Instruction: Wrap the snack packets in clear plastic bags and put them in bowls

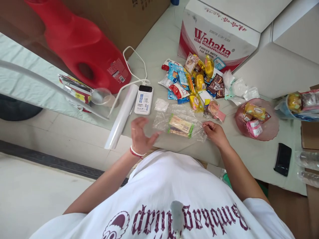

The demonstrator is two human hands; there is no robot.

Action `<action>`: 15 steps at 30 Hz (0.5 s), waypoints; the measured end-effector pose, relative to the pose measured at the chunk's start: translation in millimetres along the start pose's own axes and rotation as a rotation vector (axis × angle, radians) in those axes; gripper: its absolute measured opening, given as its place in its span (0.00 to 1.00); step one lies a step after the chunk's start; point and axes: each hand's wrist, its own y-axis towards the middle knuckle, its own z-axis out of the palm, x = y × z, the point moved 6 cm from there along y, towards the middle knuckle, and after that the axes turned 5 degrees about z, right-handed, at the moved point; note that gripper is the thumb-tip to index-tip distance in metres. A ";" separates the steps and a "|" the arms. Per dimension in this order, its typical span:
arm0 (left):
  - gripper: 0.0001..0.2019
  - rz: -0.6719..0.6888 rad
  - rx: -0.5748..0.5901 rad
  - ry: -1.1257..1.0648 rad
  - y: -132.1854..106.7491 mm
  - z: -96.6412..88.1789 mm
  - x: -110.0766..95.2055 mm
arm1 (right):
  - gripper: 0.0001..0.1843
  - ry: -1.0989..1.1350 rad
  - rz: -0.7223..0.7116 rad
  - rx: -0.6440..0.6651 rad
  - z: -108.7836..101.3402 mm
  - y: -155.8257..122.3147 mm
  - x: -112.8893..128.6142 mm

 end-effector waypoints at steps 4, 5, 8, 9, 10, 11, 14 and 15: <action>0.21 0.060 0.186 0.056 -12.8 24.6 -12.9 | 0.22 0.027 0.045 0.028 -2.2 -5.1 -7.4; 0.16 0.026 0.204 0.042 -9.3 29.8 -9.1 | 0.22 0.030 0.053 0.035 -2.4 -6.2 -9.0; 0.13 -0.129 0.174 -0.073 9.0 36.4 12.1 | 0.23 0.028 0.067 0.044 -2.5 -7.1 -13.7; 0.14 -0.183 0.152 -0.107 14.9 36.2 19.6 | 0.23 0.023 0.067 0.047 -2.4 -6.8 -14.7; 0.15 -0.235 0.127 -0.121 19.9 34.9 25.9 | 0.23 0.010 0.064 0.049 -2.4 -6.4 -15.1; 0.15 -0.276 0.102 -0.113 23.6 32.7 30.2 | 0.23 -0.018 0.058 0.052 -2.6 -6.0 -14.3; 0.12 -0.303 -0.017 -0.002 28.3 19.8 27.4 | 0.21 -0.250 -0.029 -0.005 -8.0 -5.3 1.4; 0.13 -0.288 -0.089 0.045 27.4 12.9 22.4 | 0.21 -0.364 -0.075 -0.065 -12.1 -5.1 11.4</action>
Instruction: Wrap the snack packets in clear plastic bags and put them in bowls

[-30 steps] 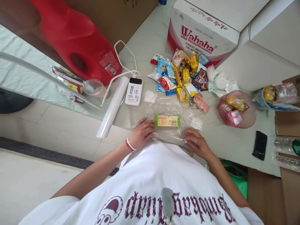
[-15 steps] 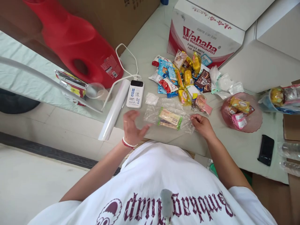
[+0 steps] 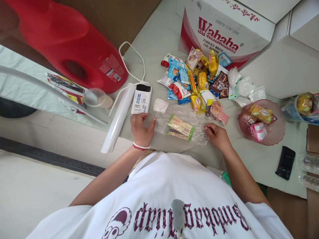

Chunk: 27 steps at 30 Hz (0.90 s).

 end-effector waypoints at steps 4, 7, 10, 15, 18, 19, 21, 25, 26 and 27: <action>0.10 0.175 -0.135 0.066 -14.5 -18.5 -26.2 | 0.21 -0.312 -0.163 -0.197 -23.7 10.8 41.7; 0.11 0.452 0.238 0.038 -23.8 6.1 -57.5 | 0.20 -0.356 -0.323 -0.093 -13.5 29.9 72.9; 0.21 0.608 0.564 0.044 -25.1 40.2 -83.8 | 0.23 -0.412 -0.369 0.010 8.2 53.0 93.8; 0.22 0.630 0.711 0.121 -1.8 79.0 -98.8 | 0.26 -0.519 -0.357 0.099 33.3 78.1 110.3; 0.15 0.648 0.760 0.110 3.4 84.9 -95.9 | 0.21 -0.567 -0.340 0.124 35.9 82.4 110.6; 0.14 0.651 0.768 0.088 3.2 84.0 -94.6 | 0.19 -0.582 -0.336 0.137 36.3 82.5 109.8; 0.12 0.658 0.787 0.033 0.6 80.2 -92.4 | 0.16 -0.596 -0.334 0.158 36.8 81.8 108.5; 0.12 0.674 0.786 -0.029 -2.8 72.5 -92.0 | 0.17 -0.580 -0.340 0.176 37.6 78.4 108.4; 0.12 0.675 0.759 -0.027 -1.4 70.9 -92.4 | 0.17 -0.575 -0.342 0.175 37.5 77.1 109.1; 0.12 0.676 0.728 -0.020 0.5 69.7 -92.8 | 0.18 -0.566 -0.346 0.171 37.0 75.7 110.2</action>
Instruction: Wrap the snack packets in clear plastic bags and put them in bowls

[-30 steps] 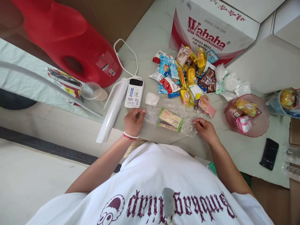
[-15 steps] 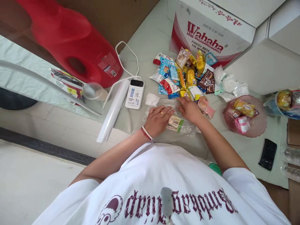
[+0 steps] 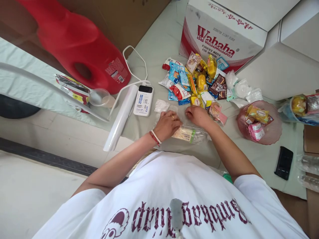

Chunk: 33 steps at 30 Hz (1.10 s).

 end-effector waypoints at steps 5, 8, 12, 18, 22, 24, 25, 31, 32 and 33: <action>0.11 -0.020 -0.021 0.039 5.0 2.2 2.0 | 0.26 0.044 0.027 0.035 -4.5 -4.1 2.2; 0.11 -0.150 -0.059 0.054 2.6 5.7 5.3 | 0.21 0.042 0.024 0.179 0.4 -3.1 0.0; 0.35 -0.348 -0.237 0.124 -6.6 -1.6 7.4 | 0.11 0.115 -0.091 0.125 -6.4 -3.9 0.6; 0.47 -0.359 -0.307 0.172 -8.5 -6.6 7.9 | 0.18 -0.042 -0.267 -0.141 -22.2 -52.5 28.2; 0.45 -0.337 -0.241 0.120 -10.7 -3.3 26.5 | 0.28 -0.254 -0.297 0.140 17.6 -90.5 47.9; 0.40 -0.233 -0.132 0.041 -12.3 -1.7 35.8 | 0.35 -0.297 -0.324 0.189 34.3 -100.3 52.3; 0.36 -0.154 -0.073 -0.012 -14.1 -2.7 38.7 | 0.37 -0.300 -0.331 0.186 39.8 -102.4 53.0; 0.11 0.141 0.129 -0.285 -47.5 -32.4 42.9 | 0.34 -0.218 -0.311 0.136 49.3 -101.8 48.8; 0.11 0.145 0.168 -0.285 -56.2 -34.2 41.9 | 0.33 -0.190 -0.303 0.131 49.0 -102.2 47.4; 0.10 0.127 0.192 -0.275 -65.0 -34.6 41.3 | 0.33 -0.157 -0.301 0.125 48.4 -103.2 46.0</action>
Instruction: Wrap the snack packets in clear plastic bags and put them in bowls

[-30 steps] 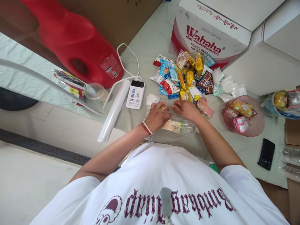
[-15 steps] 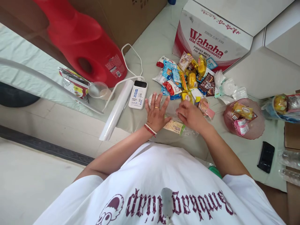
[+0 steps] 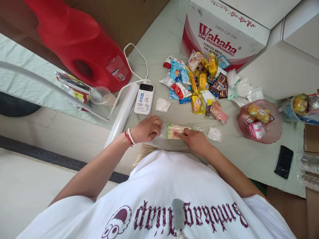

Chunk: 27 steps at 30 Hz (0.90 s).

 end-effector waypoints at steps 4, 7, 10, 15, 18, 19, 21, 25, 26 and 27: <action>0.10 -0.272 -0.196 0.055 -27.4 11.0 3.8 | 0.28 0.178 -0.045 -0.063 -0.3 -9.7 -2.1; 0.19 -0.597 -0.465 0.168 -40.7 21.0 9.2 | 0.27 0.283 -0.069 -0.110 1.0 -16.3 -2.4; 0.14 -0.663 -0.517 0.204 -36.9 30.2 -1.6 | 0.26 0.321 -0.044 -0.137 3.3 -18.4 -2.8; 0.09 -0.537 -0.616 -0.114 -16.2 25.6 -32.1 | 0.24 0.422 -0.054 -0.158 4.2 -16.1 1.1; 0.09 -0.432 -0.542 -0.167 13.1 38.9 -44.2 | 0.23 0.486 -0.069 -0.182 3.1 -16.1 1.4; 0.10 -0.389 -0.498 -0.122 23.6 46.4 -47.2 | 0.22 0.512 -0.075 -0.188 2.8 -17.0 0.7; 0.12 -0.319 -0.410 0.020 39.9 63.2 -50.8 | 0.20 0.575 -0.067 -0.204 3.0 -19.8 -3.4; 0.16 -0.229 -0.304 0.262 47.0 86.0 -55.2 | 0.22 0.493 0.341 -0.435 3.7 -31.3 -37.1; 0.16 -0.226 -0.299 0.290 44.8 87.8 -56.0 | 0.23 0.420 0.458 -0.483 4.7 -35.6 -45.2; 0.16 -0.235 -0.304 0.312 41.9 88.1 -56.3 | 0.23 0.352 0.527 -0.499 6.2 -38.7 -50.3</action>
